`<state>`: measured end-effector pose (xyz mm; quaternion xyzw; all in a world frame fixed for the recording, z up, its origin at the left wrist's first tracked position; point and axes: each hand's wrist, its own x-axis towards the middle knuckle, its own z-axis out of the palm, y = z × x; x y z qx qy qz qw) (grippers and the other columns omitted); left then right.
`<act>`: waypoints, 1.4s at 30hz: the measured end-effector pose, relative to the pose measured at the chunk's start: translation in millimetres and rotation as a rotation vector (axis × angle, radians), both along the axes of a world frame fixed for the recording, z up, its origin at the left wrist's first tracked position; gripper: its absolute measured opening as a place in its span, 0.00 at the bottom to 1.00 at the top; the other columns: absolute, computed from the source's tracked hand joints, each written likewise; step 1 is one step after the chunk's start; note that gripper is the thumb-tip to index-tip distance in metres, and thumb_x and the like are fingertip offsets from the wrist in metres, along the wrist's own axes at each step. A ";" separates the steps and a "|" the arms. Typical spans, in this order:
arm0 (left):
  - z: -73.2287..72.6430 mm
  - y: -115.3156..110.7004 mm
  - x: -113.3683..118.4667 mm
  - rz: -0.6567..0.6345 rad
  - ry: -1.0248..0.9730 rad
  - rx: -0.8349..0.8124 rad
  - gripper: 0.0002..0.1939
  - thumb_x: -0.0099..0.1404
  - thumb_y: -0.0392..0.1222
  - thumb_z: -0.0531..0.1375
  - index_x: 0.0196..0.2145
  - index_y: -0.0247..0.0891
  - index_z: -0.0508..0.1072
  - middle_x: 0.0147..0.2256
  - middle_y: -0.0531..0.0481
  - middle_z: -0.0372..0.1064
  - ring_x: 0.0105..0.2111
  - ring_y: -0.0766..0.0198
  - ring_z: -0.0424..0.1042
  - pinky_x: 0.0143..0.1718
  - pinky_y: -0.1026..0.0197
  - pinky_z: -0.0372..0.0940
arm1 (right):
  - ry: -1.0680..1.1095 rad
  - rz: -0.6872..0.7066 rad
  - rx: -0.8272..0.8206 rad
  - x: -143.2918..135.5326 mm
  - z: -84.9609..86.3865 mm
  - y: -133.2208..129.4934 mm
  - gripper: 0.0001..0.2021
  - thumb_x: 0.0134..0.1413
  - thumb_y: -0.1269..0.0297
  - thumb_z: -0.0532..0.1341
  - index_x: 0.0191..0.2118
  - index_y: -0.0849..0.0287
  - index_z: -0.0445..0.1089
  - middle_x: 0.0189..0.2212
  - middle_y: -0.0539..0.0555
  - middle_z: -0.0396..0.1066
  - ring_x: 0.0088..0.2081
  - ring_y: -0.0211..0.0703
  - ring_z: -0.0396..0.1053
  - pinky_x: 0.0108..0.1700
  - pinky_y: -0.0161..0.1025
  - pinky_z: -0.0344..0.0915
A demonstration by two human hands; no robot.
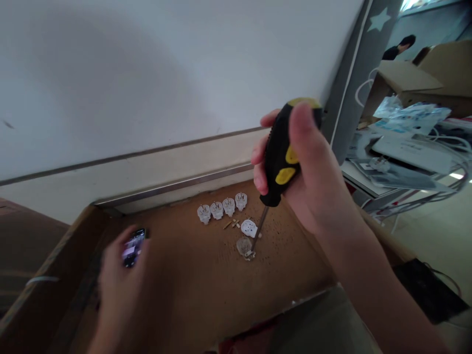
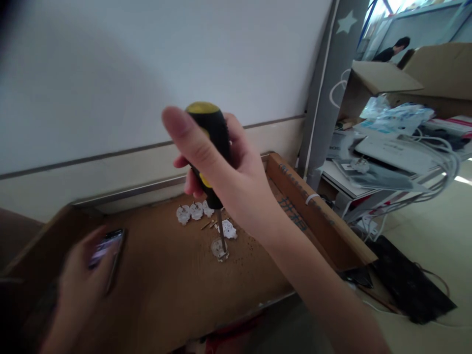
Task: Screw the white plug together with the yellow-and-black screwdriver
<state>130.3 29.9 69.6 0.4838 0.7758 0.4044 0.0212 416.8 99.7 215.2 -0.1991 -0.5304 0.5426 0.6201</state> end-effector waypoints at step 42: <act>-50.5 33.8 110.5 -1.102 -0.023 -0.140 0.05 0.63 0.41 0.58 0.38 0.42 0.71 0.39 0.49 0.70 0.41 0.62 0.69 0.44 0.58 0.64 | 0.132 0.029 -0.096 -8.3 0.8 -16.3 0.31 0.57 0.34 0.39 0.23 0.57 0.60 0.09 0.45 0.47 0.09 0.32 0.42 0.11 0.32 0.42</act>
